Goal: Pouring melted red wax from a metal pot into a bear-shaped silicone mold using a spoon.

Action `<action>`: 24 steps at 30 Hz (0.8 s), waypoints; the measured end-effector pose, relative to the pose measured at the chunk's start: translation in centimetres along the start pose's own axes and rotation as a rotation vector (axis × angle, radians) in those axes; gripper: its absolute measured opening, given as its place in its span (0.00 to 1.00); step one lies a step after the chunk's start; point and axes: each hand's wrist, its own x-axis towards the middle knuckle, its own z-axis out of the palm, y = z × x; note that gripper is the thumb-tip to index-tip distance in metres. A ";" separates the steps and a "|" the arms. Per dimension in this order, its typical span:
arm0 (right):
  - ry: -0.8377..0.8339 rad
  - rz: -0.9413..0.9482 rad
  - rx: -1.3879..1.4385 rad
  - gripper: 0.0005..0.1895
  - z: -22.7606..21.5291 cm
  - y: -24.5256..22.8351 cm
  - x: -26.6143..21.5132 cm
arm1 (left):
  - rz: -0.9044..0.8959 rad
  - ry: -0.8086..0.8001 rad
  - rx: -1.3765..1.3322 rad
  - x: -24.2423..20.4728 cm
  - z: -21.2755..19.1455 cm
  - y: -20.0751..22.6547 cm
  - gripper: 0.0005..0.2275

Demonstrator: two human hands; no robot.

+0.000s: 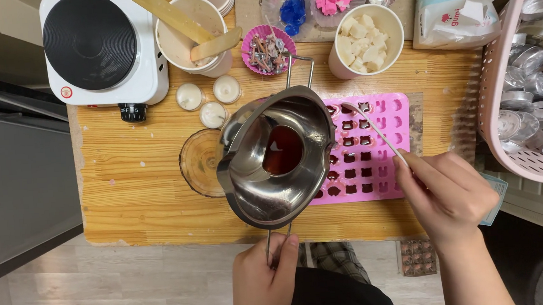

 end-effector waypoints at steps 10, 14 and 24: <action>-0.009 0.013 -0.006 0.06 -0.7 0.1 0.1 | -0.002 0.015 0.025 -0.1 0.3 -0.1 0.13; 0.117 0.169 0.049 0.04 -1.5 -0.9 0.9 | -0.003 0.005 0.017 -0.1 0.4 0.3 0.12; 0.178 0.248 0.491 0.06 -2.3 -1.0 -2.5 | 0.088 0.011 0.030 -0.3 1.3 0.3 0.11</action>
